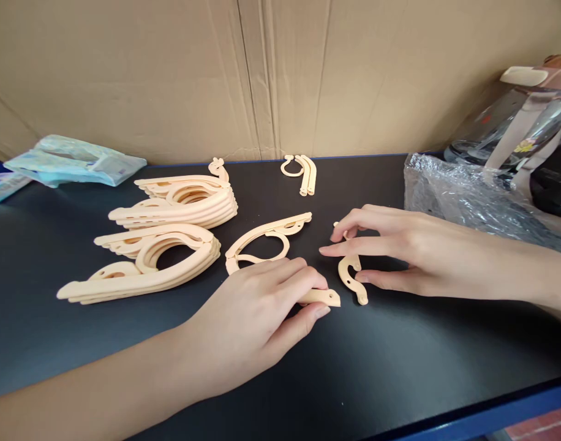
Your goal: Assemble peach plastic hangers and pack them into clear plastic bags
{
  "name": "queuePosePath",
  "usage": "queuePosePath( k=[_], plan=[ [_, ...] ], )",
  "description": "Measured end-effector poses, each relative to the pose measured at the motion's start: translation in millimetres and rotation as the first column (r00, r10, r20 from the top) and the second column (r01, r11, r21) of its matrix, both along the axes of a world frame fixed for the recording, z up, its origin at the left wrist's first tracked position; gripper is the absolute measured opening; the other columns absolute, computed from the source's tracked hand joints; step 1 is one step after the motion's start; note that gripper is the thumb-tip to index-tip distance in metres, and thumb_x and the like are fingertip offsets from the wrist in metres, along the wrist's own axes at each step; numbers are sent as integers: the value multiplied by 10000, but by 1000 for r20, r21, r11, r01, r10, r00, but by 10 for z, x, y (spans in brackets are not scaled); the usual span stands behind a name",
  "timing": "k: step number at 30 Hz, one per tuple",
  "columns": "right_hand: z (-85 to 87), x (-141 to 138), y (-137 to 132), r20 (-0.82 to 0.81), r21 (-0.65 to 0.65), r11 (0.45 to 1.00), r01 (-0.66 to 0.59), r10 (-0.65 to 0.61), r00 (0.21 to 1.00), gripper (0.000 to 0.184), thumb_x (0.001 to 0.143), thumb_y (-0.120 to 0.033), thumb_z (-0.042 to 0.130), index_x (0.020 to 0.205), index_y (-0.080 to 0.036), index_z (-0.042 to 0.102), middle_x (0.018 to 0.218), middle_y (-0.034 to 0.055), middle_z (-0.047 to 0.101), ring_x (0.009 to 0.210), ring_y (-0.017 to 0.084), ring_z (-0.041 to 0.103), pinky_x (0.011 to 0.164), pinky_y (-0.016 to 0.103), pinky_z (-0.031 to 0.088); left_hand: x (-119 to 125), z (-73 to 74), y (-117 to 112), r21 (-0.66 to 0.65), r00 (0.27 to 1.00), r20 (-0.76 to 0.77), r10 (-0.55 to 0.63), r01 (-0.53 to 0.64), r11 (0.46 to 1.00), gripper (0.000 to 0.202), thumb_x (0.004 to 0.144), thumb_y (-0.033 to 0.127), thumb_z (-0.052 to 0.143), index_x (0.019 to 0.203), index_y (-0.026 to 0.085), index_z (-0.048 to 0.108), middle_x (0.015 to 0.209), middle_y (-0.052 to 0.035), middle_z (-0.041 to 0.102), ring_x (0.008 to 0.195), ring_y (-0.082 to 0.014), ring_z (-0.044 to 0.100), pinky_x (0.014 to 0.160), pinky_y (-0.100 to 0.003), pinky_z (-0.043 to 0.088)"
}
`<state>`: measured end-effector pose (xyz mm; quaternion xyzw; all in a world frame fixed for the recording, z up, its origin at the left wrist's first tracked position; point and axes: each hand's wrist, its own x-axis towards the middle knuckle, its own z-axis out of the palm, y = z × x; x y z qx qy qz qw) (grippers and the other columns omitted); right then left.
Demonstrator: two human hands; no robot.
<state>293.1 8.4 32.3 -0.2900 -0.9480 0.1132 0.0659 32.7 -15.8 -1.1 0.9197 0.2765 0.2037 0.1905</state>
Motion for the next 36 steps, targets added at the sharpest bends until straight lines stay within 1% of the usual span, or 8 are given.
queuePosePath(
  k=[4, 8, 13, 18, 21, 29, 33, 36],
  plan=[
    [-48, -29, 3, 8, 88, 996, -20, 20, 1000, 230, 1016, -293, 462, 1106, -227, 664, 1329, 78, 560, 1177, 209, 534, 972, 381, 421, -8, -20, -12, 41, 1000, -3, -22, 22, 999, 157, 1012, 213, 465, 935, 193, 600, 845, 28, 623, 708, -121, 554, 640, -270, 397],
    [-57, -39, -2, 5, 82, 997, -3, 3, 1000, 165, 968, -282, 509, 894, -194, 627, 1170, 83, 628, 1022, 216, 571, 857, 371, 435, 2, -28, -33, 116, 998, -63, -32, 39, 992, 212, 1021, 206, 424, 929, 183, 613, 818, 6, 626, 698, -146, 558, 629, -297, 395],
    [-13, -48, -15, -58, -46, 996, 71, -73, 996, 79, 796, -181, 595, 868, -200, 569, 871, 18, 641, 819, 182, 554, 690, 293, 404, 7, -53, -34, 166, 999, -46, -29, 36, 985, 228, 1026, 211, 407, 921, 180, 606, 797, 5, 598, 669, -149, 524, 606, -306, 376],
    [44, -41, -41, -113, -230, 969, 92, -120, 986, 72, 894, -180, 520, 850, -217, 477, 700, -50, 577, 579, 100, 484, 551, 232, 352, 0, -51, -29, 206, 999, -27, 27, -21, 978, 167, 1023, 200, 436, 965, 186, 591, 855, 8, 635, 717, -157, 550, 653, -322, 380],
    [44, -43, -61, -143, -271, 955, 123, -166, 976, 102, 952, -238, 495, 895, -233, 411, 736, -48, 601, 571, 100, 502, 521, 230, 341, -3, -40, -26, 227, 998, -26, 55, -48, 973, 168, 1027, 203, 435, 968, 191, 592, 873, 3, 655, 746, -170, 559, 678, -331, 379],
    [-9, -118, -104, -14, -109, 986, 128, -131, 991, 116, 962, -305, 515, 909, -229, 445, 626, -75, 539, 460, 88, 399, 485, 230, 251, 1, -54, -13, 225, 999, -17, 43, -39, 974, 197, 1045, 224, 396, 988, 193, 582, 866, 4, 654, 726, -161, 565, 677, -315, 405],
    [-55, -166, -140, 72, -112, 974, 199, -192, 979, 307, 1015, -433, 434, 791, -222, 445, 660, -38, 570, 493, 103, 450, 489, 243, 234, 12, -54, -15, 236, 999, -23, 32, -25, 971, 210, 1052, 226, 371, 988, 196, 569, 851, 10, 647, 706, -158, 555, 658, -309, 406],
    [-74, -211, -180, 104, -107, 964, 244, -233, 967, 352, 1027, -423, 405, 739, -222, 387, 646, -37, 549, 494, 108, 445, 491, 253, 225, 21, -53, -14, 264, 1000, -19, 19, -13, 965, 265, 1066, 240, 325, 961, 195, 564, 833, 7, 647, 684, -151, 550, 637, -297, 403]
  ],
)
